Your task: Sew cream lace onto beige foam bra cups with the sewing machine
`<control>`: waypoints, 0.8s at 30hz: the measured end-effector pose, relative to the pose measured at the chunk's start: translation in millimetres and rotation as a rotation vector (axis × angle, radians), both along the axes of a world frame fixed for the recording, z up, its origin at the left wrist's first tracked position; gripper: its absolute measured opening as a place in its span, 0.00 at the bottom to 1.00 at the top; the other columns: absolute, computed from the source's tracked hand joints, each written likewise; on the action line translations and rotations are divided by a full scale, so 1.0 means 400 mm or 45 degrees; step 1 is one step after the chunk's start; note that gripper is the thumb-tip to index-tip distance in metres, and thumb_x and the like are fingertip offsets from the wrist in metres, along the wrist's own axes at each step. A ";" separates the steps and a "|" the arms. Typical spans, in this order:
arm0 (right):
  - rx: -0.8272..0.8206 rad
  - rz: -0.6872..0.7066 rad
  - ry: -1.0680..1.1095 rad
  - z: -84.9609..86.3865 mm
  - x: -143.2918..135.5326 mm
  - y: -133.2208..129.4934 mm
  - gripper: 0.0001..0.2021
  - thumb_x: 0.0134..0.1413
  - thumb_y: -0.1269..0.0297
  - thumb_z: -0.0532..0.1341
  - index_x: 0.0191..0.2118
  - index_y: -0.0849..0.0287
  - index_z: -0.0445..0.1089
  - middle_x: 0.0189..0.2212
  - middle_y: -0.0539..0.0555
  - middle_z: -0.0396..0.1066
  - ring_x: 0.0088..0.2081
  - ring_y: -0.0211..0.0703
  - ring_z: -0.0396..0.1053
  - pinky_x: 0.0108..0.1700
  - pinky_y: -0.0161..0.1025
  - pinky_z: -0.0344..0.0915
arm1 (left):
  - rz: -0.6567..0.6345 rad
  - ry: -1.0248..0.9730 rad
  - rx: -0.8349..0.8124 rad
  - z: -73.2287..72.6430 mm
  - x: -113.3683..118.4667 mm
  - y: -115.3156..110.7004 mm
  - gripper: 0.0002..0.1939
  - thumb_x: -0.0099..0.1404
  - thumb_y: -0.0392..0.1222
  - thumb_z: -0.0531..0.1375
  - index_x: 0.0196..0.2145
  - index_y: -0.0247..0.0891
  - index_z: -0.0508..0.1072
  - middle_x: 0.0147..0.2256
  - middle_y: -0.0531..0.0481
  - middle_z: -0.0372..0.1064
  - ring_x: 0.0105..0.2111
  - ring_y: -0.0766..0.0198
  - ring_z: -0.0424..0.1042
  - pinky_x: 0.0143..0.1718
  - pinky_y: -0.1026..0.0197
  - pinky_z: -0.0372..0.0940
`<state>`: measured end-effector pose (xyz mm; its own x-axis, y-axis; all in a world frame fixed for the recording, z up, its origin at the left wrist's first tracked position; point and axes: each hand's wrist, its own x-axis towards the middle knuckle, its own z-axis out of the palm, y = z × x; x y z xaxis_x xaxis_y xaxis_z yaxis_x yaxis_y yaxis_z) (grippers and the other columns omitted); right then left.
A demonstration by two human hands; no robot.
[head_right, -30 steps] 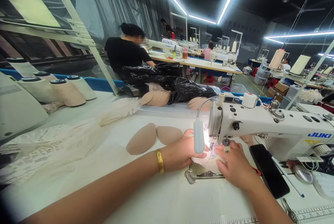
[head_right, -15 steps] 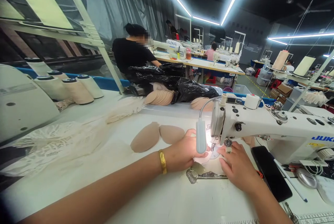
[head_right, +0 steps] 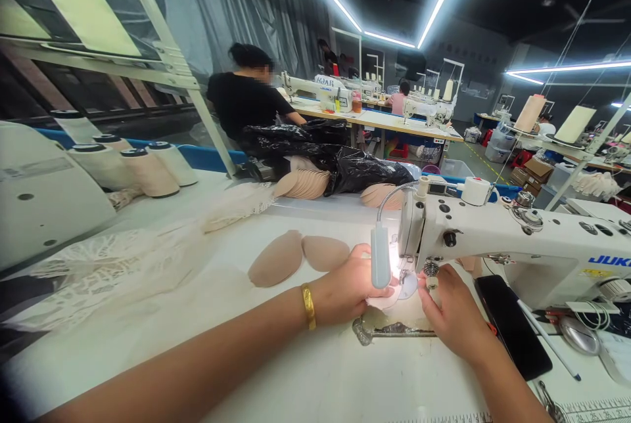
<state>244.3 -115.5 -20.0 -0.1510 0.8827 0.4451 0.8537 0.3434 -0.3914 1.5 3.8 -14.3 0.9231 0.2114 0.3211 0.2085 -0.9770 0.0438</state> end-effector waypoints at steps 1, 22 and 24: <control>0.010 0.004 -0.010 0.000 -0.001 0.000 0.09 0.71 0.62 0.53 0.48 0.55 0.69 0.46 0.59 0.74 0.51 0.58 0.72 0.49 0.55 0.72 | 0.000 -0.005 0.006 -0.001 0.000 -0.001 0.13 0.59 0.30 0.60 0.38 0.46 0.78 0.34 0.51 0.78 0.39 0.55 0.73 0.53 0.48 0.51; 0.035 0.039 -0.032 -0.007 0.003 -0.002 0.10 0.71 0.63 0.54 0.51 0.53 0.69 0.46 0.59 0.75 0.51 0.57 0.73 0.50 0.53 0.72 | 0.039 -0.078 0.102 0.005 0.003 -0.017 0.08 0.61 0.32 0.61 0.37 0.43 0.75 0.34 0.51 0.76 0.37 0.56 0.72 0.52 0.47 0.50; 0.021 0.041 -0.036 -0.011 0.006 -0.002 0.10 0.71 0.62 0.53 0.51 0.53 0.69 0.46 0.59 0.75 0.50 0.56 0.73 0.49 0.53 0.72 | 0.052 -0.075 0.139 0.002 0.002 -0.021 0.06 0.60 0.33 0.62 0.35 0.42 0.75 0.32 0.51 0.75 0.36 0.56 0.72 0.52 0.47 0.49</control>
